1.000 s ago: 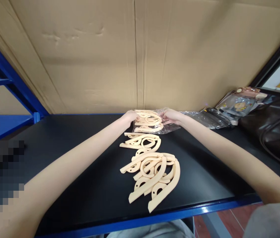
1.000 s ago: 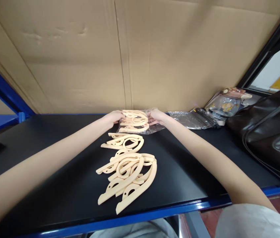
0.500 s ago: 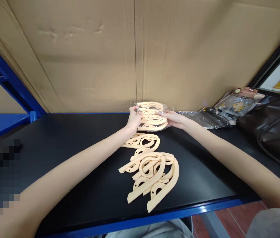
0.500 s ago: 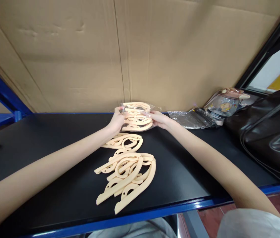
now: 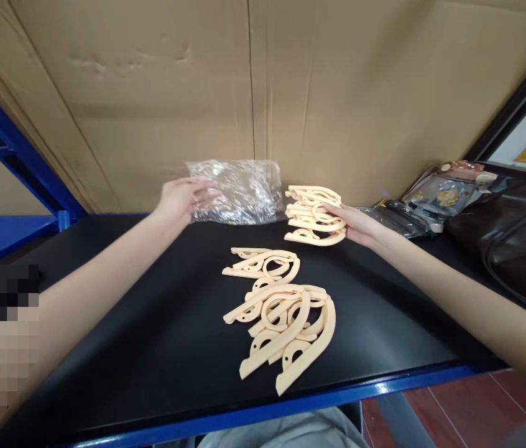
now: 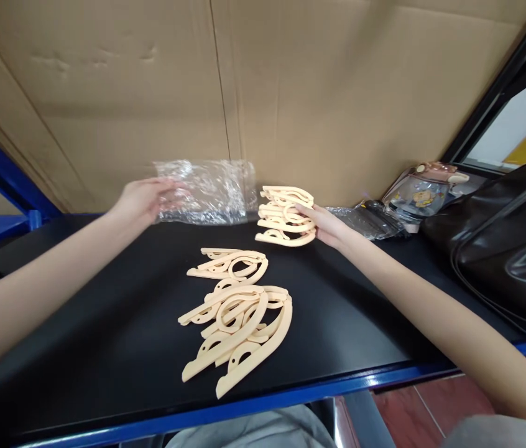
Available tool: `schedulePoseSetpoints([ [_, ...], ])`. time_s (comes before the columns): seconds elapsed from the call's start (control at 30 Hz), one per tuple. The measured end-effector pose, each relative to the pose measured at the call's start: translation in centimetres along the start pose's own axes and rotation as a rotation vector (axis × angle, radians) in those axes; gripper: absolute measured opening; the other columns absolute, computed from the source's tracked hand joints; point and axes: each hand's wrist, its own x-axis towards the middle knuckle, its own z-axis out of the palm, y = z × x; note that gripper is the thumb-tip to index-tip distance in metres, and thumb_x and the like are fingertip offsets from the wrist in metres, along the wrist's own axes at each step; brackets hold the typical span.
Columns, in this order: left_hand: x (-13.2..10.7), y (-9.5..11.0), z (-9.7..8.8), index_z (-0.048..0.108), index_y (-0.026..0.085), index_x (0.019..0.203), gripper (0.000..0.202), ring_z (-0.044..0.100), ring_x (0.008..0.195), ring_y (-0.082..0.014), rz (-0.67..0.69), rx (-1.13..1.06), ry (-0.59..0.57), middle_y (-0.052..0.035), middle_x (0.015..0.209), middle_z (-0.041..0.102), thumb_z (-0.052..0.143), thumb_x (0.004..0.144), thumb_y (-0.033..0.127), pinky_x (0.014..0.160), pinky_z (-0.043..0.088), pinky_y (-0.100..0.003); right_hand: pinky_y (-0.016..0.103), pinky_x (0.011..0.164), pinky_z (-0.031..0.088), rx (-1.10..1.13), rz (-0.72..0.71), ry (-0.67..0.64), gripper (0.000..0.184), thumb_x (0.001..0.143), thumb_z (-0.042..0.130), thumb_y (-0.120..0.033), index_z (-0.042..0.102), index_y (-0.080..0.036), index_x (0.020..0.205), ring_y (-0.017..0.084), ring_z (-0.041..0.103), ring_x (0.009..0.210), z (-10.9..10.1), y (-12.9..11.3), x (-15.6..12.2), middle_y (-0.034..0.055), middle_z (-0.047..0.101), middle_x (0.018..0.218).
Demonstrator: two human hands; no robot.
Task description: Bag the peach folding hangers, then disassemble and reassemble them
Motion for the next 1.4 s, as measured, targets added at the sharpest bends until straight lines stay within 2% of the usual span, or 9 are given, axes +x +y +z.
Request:
schedulePoseSetpoints([
  [0.13,0.0,1.1,-0.1,0.051,0.017,0.078,0.021,0.066,0.058,-0.0109,0.055,-0.051,0.086,-0.0010,0.071,0.066,0.044,0.092,0.003,0.046,0.048,-0.017,0.026,0.073,0.059,-0.121,0.086,0.013,0.018,0.095,0.052,-0.026,0.066,-0.015,0.093,0.015,0.071,0.069,-0.2,1.4,-1.0,0.0086,0.076,0.082],
  [0.4,-3.9,-0.8,6.1,0.045,0.016,0.087,0.013,0.070,0.064,-0.0146,-0.015,-0.104,-0.145,-0.0060,0.088,0.070,0.040,0.095,0.009,0.061,0.058,-0.028,0.028,0.072,0.054,-0.434,0.064,0.050,0.027,0.065,0.083,-0.039,0.068,-0.017,0.062,0.024,0.068,0.079,-0.2,-0.4,-1.0,0.0059,0.071,0.065],
  [0.5,-5.3,-1.5,7.3,0.045,0.016,0.093,0.011,0.072,0.070,-0.0181,-0.051,-0.110,-0.223,-0.0093,0.096,0.070,0.039,0.095,0.008,0.068,0.059,-0.035,0.031,0.082,0.054,-0.342,0.019,-0.029,0.056,0.078,0.057,-0.068,0.070,-0.018,0.100,0.026,0.066,0.100,-0.4,-1.4,-2.5,0.0100,0.074,0.098],
  [0.67,-8.2,-2.5,8.4,0.041,0.019,0.105,0.014,0.072,0.070,-0.0197,-0.088,-0.090,-0.268,-0.0105,0.110,0.067,0.039,0.095,0.009,0.065,0.059,-0.036,0.038,0.079,0.056,-0.034,-0.137,-0.110,0.092,0.078,0.018,-0.085,0.033,-0.022,0.145,0.030,0.064,0.107,0.0,-2.6,-6.1,0.0159,0.066,0.122],
  [0.8,-9.4,-2.5,7.7,0.047,0.017,0.107,0.018,0.071,0.083,-0.0238,-0.111,-0.056,-0.386,-0.0138,0.114,0.066,0.055,0.092,0.022,0.073,0.058,-0.036,0.031,0.066,0.056,-0.053,-0.310,0.085,0.060,0.080,0.064,-0.049,0.047,-0.026,0.133,0.022,0.069,0.082,-0.6,-3.0,-7.5,0.0075,0.072,0.102],
  [0.9,-8.7,-1.7,6.0,0.054,0.014,0.108,0.041,0.067,0.097,-0.0271,-0.054,-0.079,-0.420,-0.0167,0.118,0.064,0.050,0.091,0.052,0.080,0.056,-0.036,0.025,0.054,0.053,-0.037,-0.297,0.109,0.039,0.073,0.071,-0.025,0.063,-0.021,0.111,0.013,0.062,0.057,-1.7,-3.1,-8.2,0.0038,0.072,0.081],
  [1.0,-7.5,-0.8,4.5,0.057,0.011,0.112,0.053,0.068,0.094,-0.0261,-0.024,0.015,-0.499,-0.0185,0.118,0.064,0.047,0.090,0.058,0.077,0.056,-0.034,0.026,0.048,0.050,-0.090,-0.146,-0.074,0.029,0.075,0.070,-0.031,0.069,-0.016,0.100,0.012,0.057,0.049,-1.9,-2.8,-9.0,0.0071,0.072,0.077],
  [1.13,-7.1,-0.9,3.4,0.065,0.015,0.107,0.030,0.066,0.063,-0.0161,-0.025,0.340,-0.791,-0.0112,0.093,0.071,0.064,0.083,0.033,0.056,0.053,-0.026,0.026,0.049,0.051,-0.165,-0.030,-0.224,0.037,0.081,0.063,-0.048,0.073,-0.016,0.097,0.016,0.063,0.058,-0.8,-1.6,-9.4,0.0083,0.071,0.074],
  [1.4,-8.2,-1.9,1.9,0.063,0.022,0.117,0.037,0.062,0.057,-0.0130,-0.039,0.441,-0.970,-0.0045,0.078,0.072,0.067,0.082,0.033,0.053,0.050,-0.021,0.024,0.058,0.052,-0.127,-0.168,-0.101,0.043,0.080,0.068,-0.037,0.063,-0.025,0.121,0.011,0.061,0.059,-0.1,0.0,-9.0,-0.0001,0.069,0.074],
])
